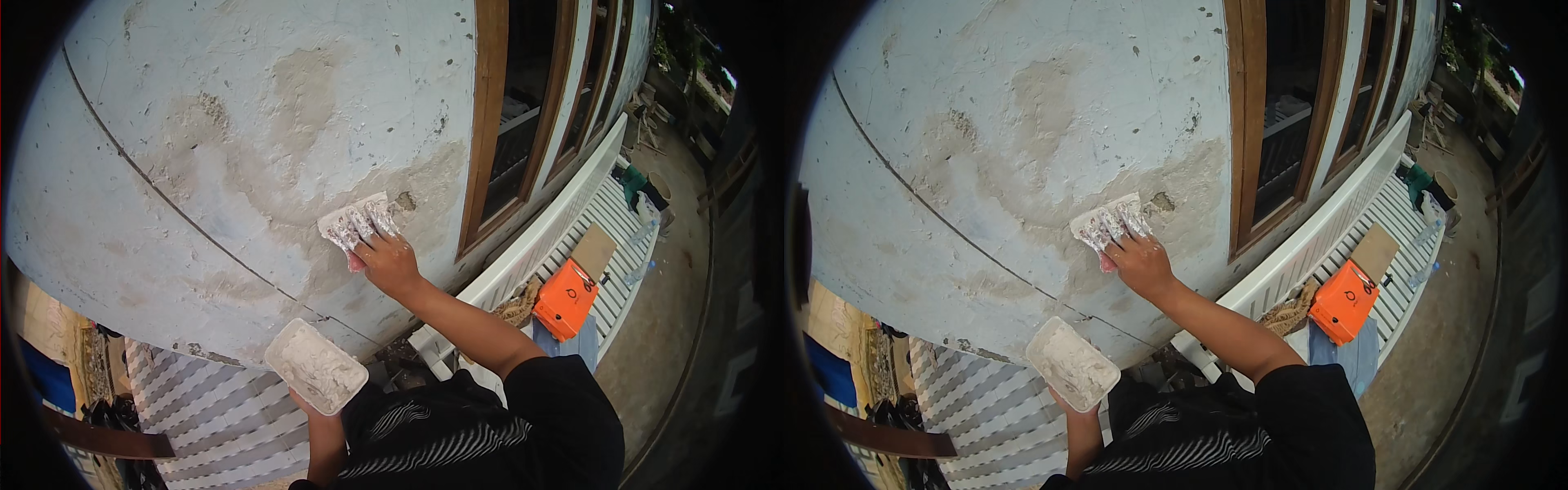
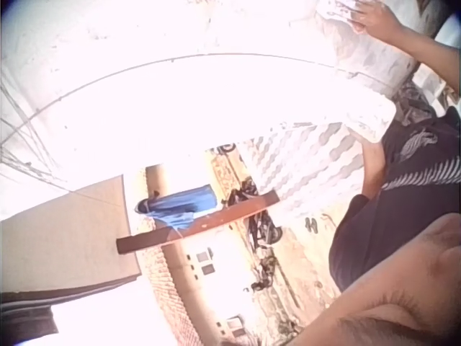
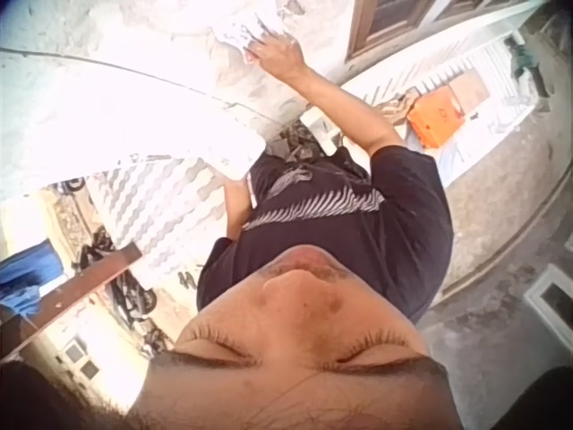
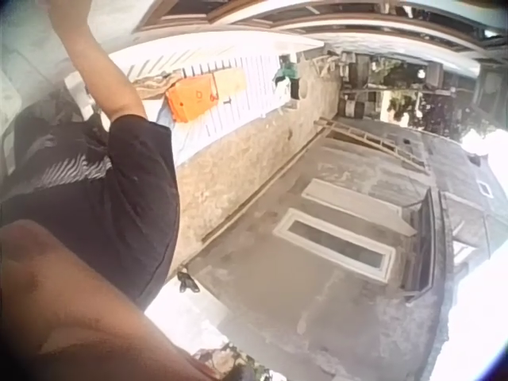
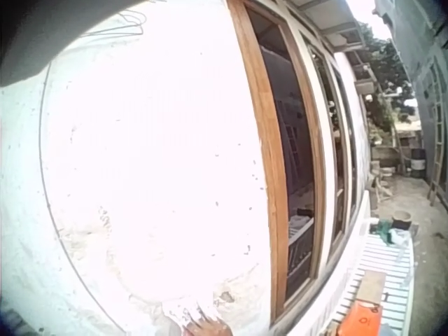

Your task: Applying plaster to patch cracks or damage on an exterior wall using a putty knife.

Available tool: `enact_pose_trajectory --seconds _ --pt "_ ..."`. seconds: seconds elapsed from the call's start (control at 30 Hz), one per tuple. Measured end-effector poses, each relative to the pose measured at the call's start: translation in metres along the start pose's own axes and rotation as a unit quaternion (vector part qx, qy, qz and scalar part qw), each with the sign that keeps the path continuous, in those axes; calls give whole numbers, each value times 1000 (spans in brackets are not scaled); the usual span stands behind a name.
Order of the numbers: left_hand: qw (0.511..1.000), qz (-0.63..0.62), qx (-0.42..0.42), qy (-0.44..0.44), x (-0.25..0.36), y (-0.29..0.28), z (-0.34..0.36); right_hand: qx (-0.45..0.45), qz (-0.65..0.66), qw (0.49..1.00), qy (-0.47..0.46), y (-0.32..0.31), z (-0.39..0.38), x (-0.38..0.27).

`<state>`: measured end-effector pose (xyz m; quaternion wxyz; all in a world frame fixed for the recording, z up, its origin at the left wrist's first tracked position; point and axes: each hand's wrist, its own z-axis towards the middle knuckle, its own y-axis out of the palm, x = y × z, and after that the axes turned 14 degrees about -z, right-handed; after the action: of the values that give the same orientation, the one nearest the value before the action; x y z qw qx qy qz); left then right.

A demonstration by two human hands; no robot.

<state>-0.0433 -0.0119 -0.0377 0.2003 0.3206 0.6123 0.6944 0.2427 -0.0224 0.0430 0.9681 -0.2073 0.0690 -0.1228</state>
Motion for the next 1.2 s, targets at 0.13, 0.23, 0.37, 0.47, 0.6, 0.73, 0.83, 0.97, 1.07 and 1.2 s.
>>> enact_pose_trajectory --seconds 0.13,0.23,0.37,0.47,0.6,0.73,0.83,0.97,1.07,1.2 --pt "1000 -5 -3 -7 -1 3 5 -164 12 986 -7 15 -94 19" --pt "1000 11 -4 -9 -1 -1 8 -322 14 946 -26 1 -115 29" --pt "999 5 -19 -26 -10 4 8 -291 1 957 -7 -19 -91 39" --pt "1000 7 5 -12 -13 3 5 -194 -8 981 5 -42 -39 40" --pt "999 2 -19 -39 -16 6 5 -86 -9 996 -16 -32 -1 33" --pt "1000 -7 3 -25 -11 1 3 -100 -20 994 -48 3 -46 39" --pt "1000 2 -6 -22 -10 2 2 -266 -9 964 5 12 -124 64" --pt "998 9 -31 -46 -10 2 5 -350 -16 936 28 1 -151 77" --pt "999 17 8 -38 -12 -2 8 -300 -12 952 54 -11 -139 75" --pt "999 -5 8 -39 -16 -4 6 -188 0 977 105 -19 -98 71"
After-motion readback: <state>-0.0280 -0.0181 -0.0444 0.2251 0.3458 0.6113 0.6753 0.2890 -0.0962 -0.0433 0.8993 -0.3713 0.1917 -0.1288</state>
